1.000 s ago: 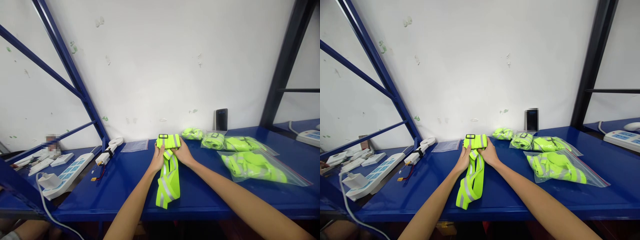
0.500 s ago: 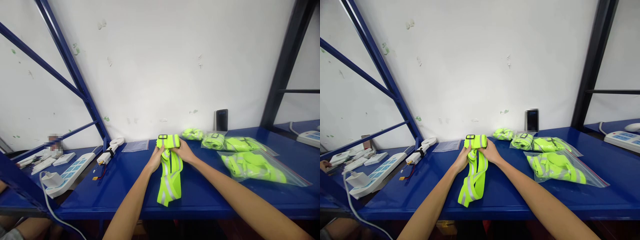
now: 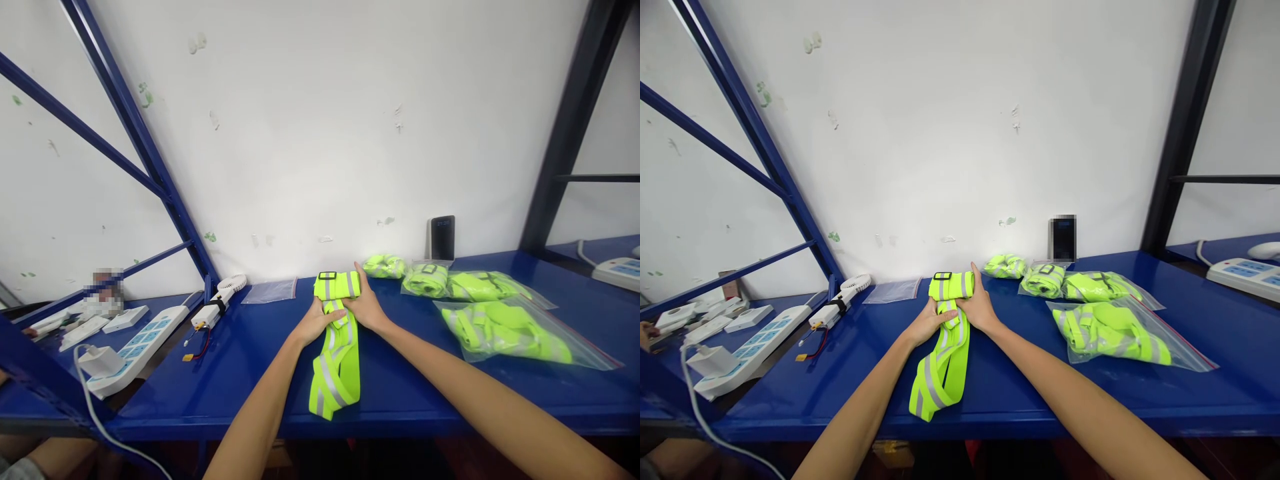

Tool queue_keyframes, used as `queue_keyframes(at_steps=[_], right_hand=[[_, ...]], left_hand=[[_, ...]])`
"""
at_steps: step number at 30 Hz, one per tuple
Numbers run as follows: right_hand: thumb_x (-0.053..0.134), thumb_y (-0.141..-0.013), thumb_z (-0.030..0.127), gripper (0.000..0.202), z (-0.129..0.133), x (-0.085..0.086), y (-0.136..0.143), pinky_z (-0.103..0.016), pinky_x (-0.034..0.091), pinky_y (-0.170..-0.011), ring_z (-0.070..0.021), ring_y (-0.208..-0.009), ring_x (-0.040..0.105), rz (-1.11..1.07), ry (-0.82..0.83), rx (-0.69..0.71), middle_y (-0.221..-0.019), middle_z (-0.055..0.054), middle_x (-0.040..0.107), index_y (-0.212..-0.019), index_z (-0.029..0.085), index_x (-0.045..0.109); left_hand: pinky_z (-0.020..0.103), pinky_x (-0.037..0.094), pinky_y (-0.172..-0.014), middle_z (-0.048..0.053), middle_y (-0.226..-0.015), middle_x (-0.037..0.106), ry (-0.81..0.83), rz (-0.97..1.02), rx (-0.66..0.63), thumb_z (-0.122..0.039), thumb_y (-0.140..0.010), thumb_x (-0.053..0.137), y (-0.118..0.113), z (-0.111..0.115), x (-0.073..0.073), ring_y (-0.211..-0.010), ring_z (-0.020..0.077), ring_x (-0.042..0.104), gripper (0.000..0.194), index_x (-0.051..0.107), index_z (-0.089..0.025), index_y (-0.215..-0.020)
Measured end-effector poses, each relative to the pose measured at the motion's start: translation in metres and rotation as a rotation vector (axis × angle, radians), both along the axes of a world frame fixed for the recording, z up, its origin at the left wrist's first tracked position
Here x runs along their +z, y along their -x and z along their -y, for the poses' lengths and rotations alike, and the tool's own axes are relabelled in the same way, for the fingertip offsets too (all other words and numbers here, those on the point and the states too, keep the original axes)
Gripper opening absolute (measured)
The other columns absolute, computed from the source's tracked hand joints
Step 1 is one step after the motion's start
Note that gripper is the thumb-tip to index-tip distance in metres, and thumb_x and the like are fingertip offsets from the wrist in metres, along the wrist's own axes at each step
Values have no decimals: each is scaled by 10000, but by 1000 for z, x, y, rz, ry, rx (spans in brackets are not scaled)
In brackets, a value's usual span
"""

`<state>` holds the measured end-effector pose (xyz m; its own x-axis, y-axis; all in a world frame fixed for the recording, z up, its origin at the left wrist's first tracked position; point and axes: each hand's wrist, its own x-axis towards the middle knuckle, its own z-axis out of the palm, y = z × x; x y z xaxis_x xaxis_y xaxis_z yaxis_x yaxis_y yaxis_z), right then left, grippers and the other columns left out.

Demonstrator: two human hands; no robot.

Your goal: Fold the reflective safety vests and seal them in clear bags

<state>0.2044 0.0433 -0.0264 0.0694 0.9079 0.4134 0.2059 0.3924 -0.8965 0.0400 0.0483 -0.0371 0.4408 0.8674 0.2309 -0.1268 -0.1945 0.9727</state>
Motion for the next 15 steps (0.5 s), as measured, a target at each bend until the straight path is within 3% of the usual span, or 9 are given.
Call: queue_keyframes(at_steps=[2,5,7,9,11,15], right_hand=[[624,-691,173,972,0,0,1,-405,443,-968,-237,-1068,607,-62,-10,111,-1211,-82,606,-1506,236,99],[612,-727,218,882,-2,1,2,-384,399,-1029,-223,-1198,525,-133,11,243,-1324,-79,520,-1485,252,163],[596,-763,278,818,-2,1,2,-374,459,-957,-220,-1095,586,-166,78,293,-1244,-66,563,-1472,262,187],[559,-817,369,777,-3,3,2,-346,532,-768,-195,-801,652,-190,167,330,-1006,-37,637,-1474,259,160],[543,-840,435,736,-3,4,2,-311,525,-615,-164,-597,607,-207,214,326,-836,-4,636,-1455,252,183],[622,-773,380,569,-4,7,3,-305,514,-564,-187,-667,625,-271,261,242,-908,-30,665,-1281,244,405]], left_hand=[[430,455,-980,119,-1300,549,51,62,8,-255,-690,798,-1,-1,-2,-1135,257,569,814,357,-237,-1373],[433,478,-941,119,-1213,603,126,136,53,-239,-659,817,-2,-3,-3,-1046,247,620,759,424,-220,-1307],[438,494,-914,114,-1167,627,149,161,73,-224,-629,834,-2,-3,-3,-998,248,642,748,452,-213,-1272],[444,511,-884,116,-1148,639,158,167,82,-209,-606,845,-3,-3,-2,-965,254,656,758,458,-211,-1258],[444,520,-874,123,-1158,640,154,161,108,-192,-590,852,-3,-3,-2,-970,260,659,772,459,-209,-1254],[448,520,-884,130,-1170,647,139,146,147,-165,-546,867,-4,-2,-2,-1002,277,654,777,501,-198,-1230]])
